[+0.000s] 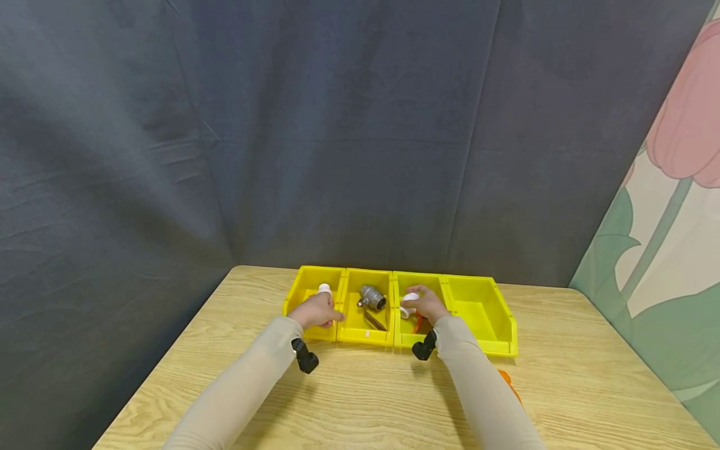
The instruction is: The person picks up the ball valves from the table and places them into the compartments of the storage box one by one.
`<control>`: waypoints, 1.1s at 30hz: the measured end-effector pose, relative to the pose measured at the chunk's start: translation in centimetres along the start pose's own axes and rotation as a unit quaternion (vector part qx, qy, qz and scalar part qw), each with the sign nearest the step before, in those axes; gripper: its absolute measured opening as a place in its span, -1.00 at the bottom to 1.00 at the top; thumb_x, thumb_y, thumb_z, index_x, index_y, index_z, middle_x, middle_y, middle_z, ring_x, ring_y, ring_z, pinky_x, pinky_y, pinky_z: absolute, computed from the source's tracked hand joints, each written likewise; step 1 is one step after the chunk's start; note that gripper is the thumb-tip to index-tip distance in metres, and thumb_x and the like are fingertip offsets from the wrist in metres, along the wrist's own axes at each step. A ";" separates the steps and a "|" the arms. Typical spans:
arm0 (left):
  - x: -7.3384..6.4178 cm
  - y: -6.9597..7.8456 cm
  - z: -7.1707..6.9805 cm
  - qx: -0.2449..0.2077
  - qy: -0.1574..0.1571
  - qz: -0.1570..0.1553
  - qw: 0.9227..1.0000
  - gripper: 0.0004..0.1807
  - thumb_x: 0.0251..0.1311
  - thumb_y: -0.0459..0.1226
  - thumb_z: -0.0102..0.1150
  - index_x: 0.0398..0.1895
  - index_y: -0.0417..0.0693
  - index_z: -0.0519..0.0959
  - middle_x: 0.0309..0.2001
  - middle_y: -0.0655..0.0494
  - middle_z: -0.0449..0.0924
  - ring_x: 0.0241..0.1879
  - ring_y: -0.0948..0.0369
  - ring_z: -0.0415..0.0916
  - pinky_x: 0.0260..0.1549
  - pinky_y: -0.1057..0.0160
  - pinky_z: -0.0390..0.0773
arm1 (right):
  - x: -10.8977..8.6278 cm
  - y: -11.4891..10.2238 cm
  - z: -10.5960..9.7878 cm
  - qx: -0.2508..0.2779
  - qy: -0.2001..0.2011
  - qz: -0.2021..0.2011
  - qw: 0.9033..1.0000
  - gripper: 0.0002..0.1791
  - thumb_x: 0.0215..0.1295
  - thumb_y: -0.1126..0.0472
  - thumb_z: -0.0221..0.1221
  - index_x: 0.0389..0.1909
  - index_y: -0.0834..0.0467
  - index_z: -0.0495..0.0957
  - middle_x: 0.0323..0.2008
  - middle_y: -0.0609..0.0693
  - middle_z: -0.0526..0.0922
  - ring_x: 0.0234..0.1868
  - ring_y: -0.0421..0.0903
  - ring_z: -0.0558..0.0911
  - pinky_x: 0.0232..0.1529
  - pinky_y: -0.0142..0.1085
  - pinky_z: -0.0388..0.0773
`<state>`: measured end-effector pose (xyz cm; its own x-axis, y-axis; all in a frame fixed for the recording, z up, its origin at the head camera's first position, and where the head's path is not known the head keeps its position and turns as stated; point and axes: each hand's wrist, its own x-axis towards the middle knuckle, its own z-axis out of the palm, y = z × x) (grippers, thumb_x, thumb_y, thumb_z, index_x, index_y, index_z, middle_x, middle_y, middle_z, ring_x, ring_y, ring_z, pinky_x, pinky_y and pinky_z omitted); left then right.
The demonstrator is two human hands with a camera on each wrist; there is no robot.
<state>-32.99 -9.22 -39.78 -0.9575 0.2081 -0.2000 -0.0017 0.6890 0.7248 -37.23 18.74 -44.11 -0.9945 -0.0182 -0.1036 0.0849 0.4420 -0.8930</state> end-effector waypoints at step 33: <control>0.0 0.0 0.0 -0.004 0.000 -0.002 1.000 -0.63 0.13 -0.22 0.35 -0.43 -0.13 0.29 -0.61 0.12 0.28 -0.64 0.23 0.28 -0.52 0.34 0.29 | -0.8 -1.0 -0.1 -0.011 -0.053 0.035 0.998 -0.38 0.34 0.37 0.03 0.38 0.35 0.09 0.32 0.40 0.21 0.20 0.23 0.34 0.30 0.05 0.27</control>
<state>-33.00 -9.23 -39.78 -0.9574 0.2057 -0.2029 -0.0074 0.6844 0.7291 -36.50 18.38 -43.05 -0.9739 -0.0806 -0.2120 0.1513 0.4654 -0.8721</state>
